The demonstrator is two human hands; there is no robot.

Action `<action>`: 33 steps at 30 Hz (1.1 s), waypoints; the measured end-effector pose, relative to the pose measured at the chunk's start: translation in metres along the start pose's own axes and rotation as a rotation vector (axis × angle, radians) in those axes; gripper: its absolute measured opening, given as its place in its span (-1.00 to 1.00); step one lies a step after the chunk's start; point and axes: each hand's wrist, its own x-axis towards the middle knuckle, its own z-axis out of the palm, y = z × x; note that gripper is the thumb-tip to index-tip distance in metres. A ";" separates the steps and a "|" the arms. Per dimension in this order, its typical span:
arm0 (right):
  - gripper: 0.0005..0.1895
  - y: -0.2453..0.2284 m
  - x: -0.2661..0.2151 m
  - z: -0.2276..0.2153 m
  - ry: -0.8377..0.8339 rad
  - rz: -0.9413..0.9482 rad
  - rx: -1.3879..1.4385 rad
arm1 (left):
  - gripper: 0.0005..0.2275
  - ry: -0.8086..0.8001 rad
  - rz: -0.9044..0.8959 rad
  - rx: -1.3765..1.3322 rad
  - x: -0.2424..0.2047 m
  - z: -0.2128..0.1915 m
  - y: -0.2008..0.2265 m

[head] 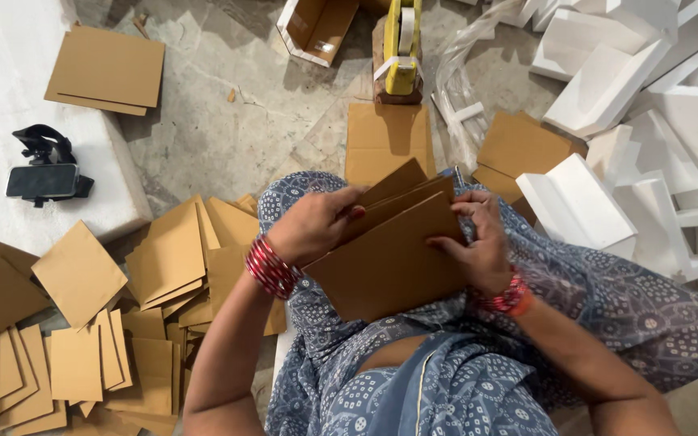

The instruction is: The person sits on the floor and assembles small cardboard boxes by inserting white foam inserts into the cardboard frames and securing them with a tape dispenser. The person repeatedly picks up flat cardboard pieces, folds them, inserts the foam, and tapes the edges to create finished boxes.

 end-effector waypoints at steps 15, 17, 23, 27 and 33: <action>-0.61 -0.001 0.001 0.039 -0.079 0.234 0.755 | -0.63 0.242 0.179 0.675 -0.041 -0.025 0.092; -0.66 -0.012 0.019 0.053 -0.083 -0.111 0.879 | -0.62 0.308 0.212 0.733 -0.051 -0.026 0.110; -0.57 0.002 0.017 0.125 -0.419 0.297 0.730 | -0.58 0.417 0.287 0.843 -0.025 0.004 0.088; -0.64 0.020 0.014 0.133 -0.503 0.261 0.523 | -0.57 0.408 0.219 0.836 -0.034 0.004 0.082; -0.56 0.054 0.032 0.128 -0.588 0.290 0.742 | -0.49 0.489 -0.048 0.826 -0.041 -0.002 0.055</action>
